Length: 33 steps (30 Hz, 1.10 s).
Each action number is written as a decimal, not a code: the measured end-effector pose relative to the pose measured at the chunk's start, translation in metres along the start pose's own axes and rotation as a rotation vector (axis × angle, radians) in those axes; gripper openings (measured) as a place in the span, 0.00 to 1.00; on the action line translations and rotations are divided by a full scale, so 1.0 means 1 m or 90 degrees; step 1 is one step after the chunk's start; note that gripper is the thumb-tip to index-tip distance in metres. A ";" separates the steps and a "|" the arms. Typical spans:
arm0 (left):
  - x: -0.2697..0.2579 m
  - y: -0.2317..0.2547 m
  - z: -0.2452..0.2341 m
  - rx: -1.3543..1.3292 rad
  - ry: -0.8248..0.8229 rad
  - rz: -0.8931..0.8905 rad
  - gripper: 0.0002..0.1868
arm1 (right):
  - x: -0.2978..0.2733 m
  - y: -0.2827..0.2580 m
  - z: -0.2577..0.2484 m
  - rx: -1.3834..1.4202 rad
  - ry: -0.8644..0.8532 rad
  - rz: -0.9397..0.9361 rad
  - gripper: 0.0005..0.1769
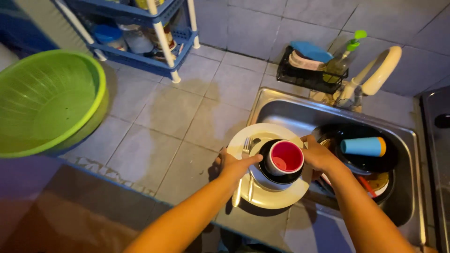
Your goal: Clear dirty dishes from a dining table and move them to a kitchen sink.
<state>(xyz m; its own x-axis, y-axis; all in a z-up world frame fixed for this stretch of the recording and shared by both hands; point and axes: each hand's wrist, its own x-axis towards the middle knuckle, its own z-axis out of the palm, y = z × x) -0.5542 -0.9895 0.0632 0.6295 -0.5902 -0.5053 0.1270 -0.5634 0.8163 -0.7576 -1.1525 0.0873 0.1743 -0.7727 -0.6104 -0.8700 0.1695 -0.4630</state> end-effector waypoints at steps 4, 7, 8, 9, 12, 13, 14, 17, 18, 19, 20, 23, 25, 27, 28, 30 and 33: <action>-0.012 0.033 0.032 0.106 0.002 -0.084 0.63 | 0.035 0.016 -0.028 0.004 -0.019 0.007 0.50; 0.000 0.032 0.060 0.139 0.006 -0.110 0.66 | 0.077 0.035 -0.043 -0.011 -0.018 0.001 0.50; 0.006 0.026 0.072 0.131 0.015 -0.102 0.67 | 0.097 0.046 -0.046 -0.034 -0.008 -0.031 0.51; 0.013 0.019 0.084 0.123 0.024 -0.094 0.67 | 0.117 0.058 -0.050 -0.056 0.001 -0.062 0.52; 0.018 0.024 0.104 0.144 0.031 -0.117 0.69 | 0.076 0.012 -0.072 -0.064 -0.014 -0.030 0.55; 0.019 0.027 0.110 0.144 0.032 -0.117 0.69 | 0.095 0.021 -0.075 -0.064 -0.016 -0.031 0.55; 0.020 0.027 0.114 0.140 0.023 -0.143 0.70 | 0.114 0.030 -0.075 -0.069 -0.026 -0.023 0.57; 0.027 0.029 0.125 0.110 0.021 -0.171 0.72 | 0.166 0.048 -0.072 -0.086 -0.039 -0.057 0.59; 0.029 0.029 0.130 0.082 0.024 -0.175 0.72 | 0.182 0.055 -0.072 -0.102 -0.038 -0.095 0.60; 0.036 0.024 0.136 0.084 0.024 -0.175 0.72 | 0.169 0.040 -0.077 -0.101 -0.039 -0.094 0.60; 0.041 0.018 0.143 0.028 0.024 -0.180 0.73 | 0.156 0.025 -0.081 -0.097 -0.060 -0.062 0.61; 0.052 0.016 0.156 -0.062 0.028 -0.194 0.73 | 0.144 -0.001 -0.089 -0.076 -0.098 0.002 0.62; 0.055 0.017 0.163 -0.098 0.033 -0.206 0.74 | 0.149 -0.004 -0.089 -0.062 -0.118 0.034 0.62; 0.059 0.019 0.168 -0.101 0.053 -0.210 0.72 | 0.159 -0.005 -0.089 -0.047 -0.127 0.033 0.62; 0.065 0.013 0.174 -0.104 0.056 -0.209 0.72 | 0.166 -0.005 -0.088 -0.049 -0.127 0.030 0.62; 0.079 0.002 0.183 -0.152 0.061 -0.201 0.71 | 0.178 -0.005 -0.085 -0.044 -0.138 0.037 0.62; 0.096 -0.008 0.191 -0.139 0.068 -0.216 0.72 | 0.231 0.024 -0.070 -0.044 -0.139 0.013 0.63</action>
